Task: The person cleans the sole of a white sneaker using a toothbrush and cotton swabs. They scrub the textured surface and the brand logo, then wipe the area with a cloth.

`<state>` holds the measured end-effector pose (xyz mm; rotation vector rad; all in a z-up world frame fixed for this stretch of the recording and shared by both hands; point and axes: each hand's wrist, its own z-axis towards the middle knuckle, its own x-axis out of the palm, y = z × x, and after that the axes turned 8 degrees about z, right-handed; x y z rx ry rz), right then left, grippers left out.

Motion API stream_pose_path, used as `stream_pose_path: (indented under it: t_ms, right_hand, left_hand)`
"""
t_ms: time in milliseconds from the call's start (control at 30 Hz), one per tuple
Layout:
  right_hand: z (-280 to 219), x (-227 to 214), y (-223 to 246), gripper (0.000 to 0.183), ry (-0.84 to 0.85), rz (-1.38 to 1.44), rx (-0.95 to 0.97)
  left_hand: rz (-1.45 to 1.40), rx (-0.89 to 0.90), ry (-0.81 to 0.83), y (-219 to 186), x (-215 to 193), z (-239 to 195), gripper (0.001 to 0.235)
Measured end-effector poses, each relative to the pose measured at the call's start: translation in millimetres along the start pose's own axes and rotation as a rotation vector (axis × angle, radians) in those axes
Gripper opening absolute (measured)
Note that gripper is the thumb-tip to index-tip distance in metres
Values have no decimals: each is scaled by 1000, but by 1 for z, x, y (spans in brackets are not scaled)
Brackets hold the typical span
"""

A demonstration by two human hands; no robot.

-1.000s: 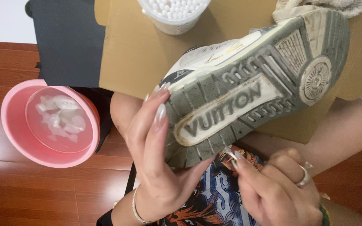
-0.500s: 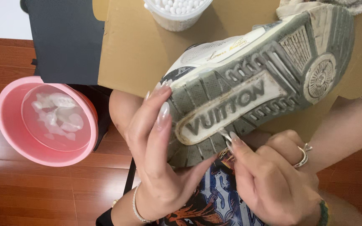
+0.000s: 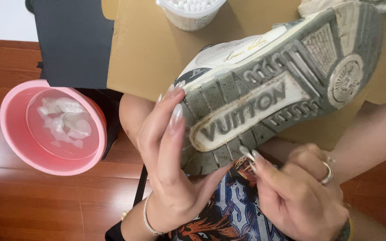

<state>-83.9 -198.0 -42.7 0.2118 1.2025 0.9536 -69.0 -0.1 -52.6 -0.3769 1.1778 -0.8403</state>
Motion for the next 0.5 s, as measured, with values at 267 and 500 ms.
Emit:
stream_pose_path:
  t_ms: [267, 500]
  right_hand:
    - [-6, 5, -7, 22, 43, 76, -122]
    - [2, -2, -7, 24, 81, 47, -128]
  left_hand:
    - [-11, 2, -13, 0, 2, 2, 104]
    - [-6, 13, -29, 0, 3, 4, 101]
